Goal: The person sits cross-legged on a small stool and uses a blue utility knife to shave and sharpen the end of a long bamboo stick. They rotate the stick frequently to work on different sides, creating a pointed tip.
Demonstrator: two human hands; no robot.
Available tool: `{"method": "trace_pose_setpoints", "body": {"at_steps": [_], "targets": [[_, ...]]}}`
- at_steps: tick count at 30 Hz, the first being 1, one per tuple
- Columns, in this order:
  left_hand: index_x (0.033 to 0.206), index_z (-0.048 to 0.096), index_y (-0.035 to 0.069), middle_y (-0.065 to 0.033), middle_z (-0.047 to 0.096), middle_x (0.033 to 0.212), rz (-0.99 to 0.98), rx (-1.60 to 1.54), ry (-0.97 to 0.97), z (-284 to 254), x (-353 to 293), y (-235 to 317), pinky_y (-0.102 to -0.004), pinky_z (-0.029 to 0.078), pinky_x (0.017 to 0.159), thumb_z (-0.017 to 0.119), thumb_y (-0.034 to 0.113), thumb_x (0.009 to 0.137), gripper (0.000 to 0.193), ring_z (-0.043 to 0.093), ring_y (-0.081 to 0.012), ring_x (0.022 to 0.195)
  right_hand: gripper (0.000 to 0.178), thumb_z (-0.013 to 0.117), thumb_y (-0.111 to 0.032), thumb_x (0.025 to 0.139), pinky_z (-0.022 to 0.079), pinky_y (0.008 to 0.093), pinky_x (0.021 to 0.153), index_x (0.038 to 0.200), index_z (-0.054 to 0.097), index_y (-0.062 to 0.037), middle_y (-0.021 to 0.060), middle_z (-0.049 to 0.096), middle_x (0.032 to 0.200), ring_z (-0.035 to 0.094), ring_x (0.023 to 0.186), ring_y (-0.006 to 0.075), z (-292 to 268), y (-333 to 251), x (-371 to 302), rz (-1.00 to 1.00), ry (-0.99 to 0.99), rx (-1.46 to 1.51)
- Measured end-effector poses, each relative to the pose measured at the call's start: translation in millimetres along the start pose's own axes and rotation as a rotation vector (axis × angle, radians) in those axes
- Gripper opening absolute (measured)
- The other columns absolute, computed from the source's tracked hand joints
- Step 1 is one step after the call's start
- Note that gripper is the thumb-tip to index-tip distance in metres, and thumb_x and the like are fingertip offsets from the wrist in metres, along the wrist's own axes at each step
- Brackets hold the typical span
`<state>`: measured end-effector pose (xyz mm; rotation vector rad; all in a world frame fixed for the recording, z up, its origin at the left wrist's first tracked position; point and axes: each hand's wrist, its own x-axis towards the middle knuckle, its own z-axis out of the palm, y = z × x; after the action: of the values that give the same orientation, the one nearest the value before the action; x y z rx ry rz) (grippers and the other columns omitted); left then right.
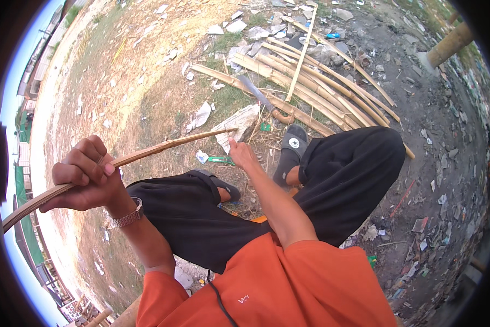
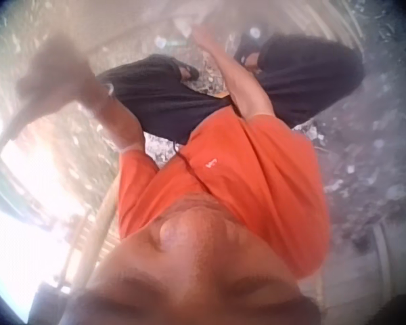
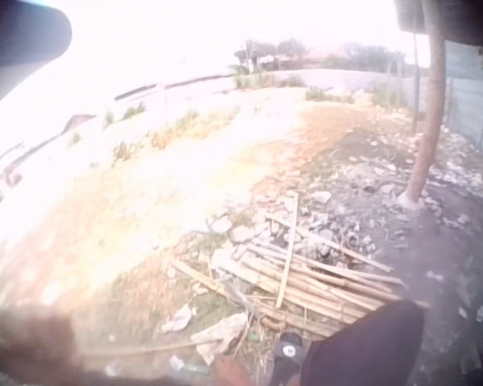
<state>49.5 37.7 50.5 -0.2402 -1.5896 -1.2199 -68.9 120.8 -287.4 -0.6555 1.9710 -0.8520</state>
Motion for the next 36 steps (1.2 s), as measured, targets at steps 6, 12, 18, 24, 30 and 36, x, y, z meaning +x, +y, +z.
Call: {"method": "trace_pose_setpoints", "body": {"at_steps": [6,12,18,24,30,36], "targets": [[0.057,0.035,0.011,-0.0028,0.033,0.04,-0.012,0.138,0.213,-7,-1,1,-0.026,0.02,0.043,0.019,0.074,0.083,0.069,0.026,-0.0118,0.037,0.066,0.028,-0.05,0.093,0.04,0.0499,0.087,0.09,0.063,0.0056,0.0351,0.057,0.094,0.052,0.098,0.0478,8,-10,5,-0.034,0.012,0.026],[0.056,0.033,0.013,-0.0011,0.03,0.042,-0.051,0.196,0.27,-14,-5,5,-0.0255,0.019,0.043,0.026,0.075,0.081,0.067,0.023,-0.011,0.041,0.068,0.029,-0.048,0.094,0.042,0.0465,0.071,0.068,0.058,0.0077,0.0302,0.055,0.067,0.057,0.071,0.043,9,2,18,-0.157,0.057,0.028],[0.056,0.028,0.014,0.0003,0.026,0.043,-0.048,0.142,0.263,-18,-4,5,-0.0244,0.021,0.045,0.028,0.076,0.079,0.066,0.022,-0.0108,0.044,0.061,0.031,-0.045,0.094,0.041,0.0493,0.069,0.072,0.056,0.0063,0.0311,0.054,0.071,0.054,0.076,0.0478,6,-26,-17,-0.255,0.007,0.225],[0.056,0.029,0.013,-0.002,0.029,0.042,-0.03,0.36,0.303,-32,2,3,-0.0251,0.023,0.044,0.019,0.073,0.084,0.067,0.025,-0.0119,0.04,0.063,0.032,-0.047,0.093,0.044,0.0502,0.073,0.074,0.061,0.0047,0.0305,0.057,0.073,0.057,0.079,0.0466,7,-36,-4,-0.235,0.055,0.015],[0.056,0.031,0.014,-0.0014,0.027,0.04,-0.024,0.424,0.374,-25,3,3,-0.0248,0.024,0.045,0.016,0.073,0.084,0.067,0.023,-0.0116,0.039,0.064,0.029,-0.048,0.093,0.046,0.0517,0.08,0.086,0.065,0.004,0.0317,0.061,0.087,0.059,0.086,0.0468,2,-55,-23,-0.104,0.039,-0.099],[0.056,0.034,0.012,-0.0026,0.033,0.038,0.021,0.278,0.243,-14,3,0,-0.0231,0.023,0.04,0.014,0.068,0.087,0.068,0.028,-0.0104,0.034,0.067,0.031,-0.05,0.091,0.043,0.0493,0.089,0.096,0.063,0.0077,0.0315,0.059,0.101,0.056,0.099,0.0456,-10,10,4,0.194,0.044,-0.118]]}}
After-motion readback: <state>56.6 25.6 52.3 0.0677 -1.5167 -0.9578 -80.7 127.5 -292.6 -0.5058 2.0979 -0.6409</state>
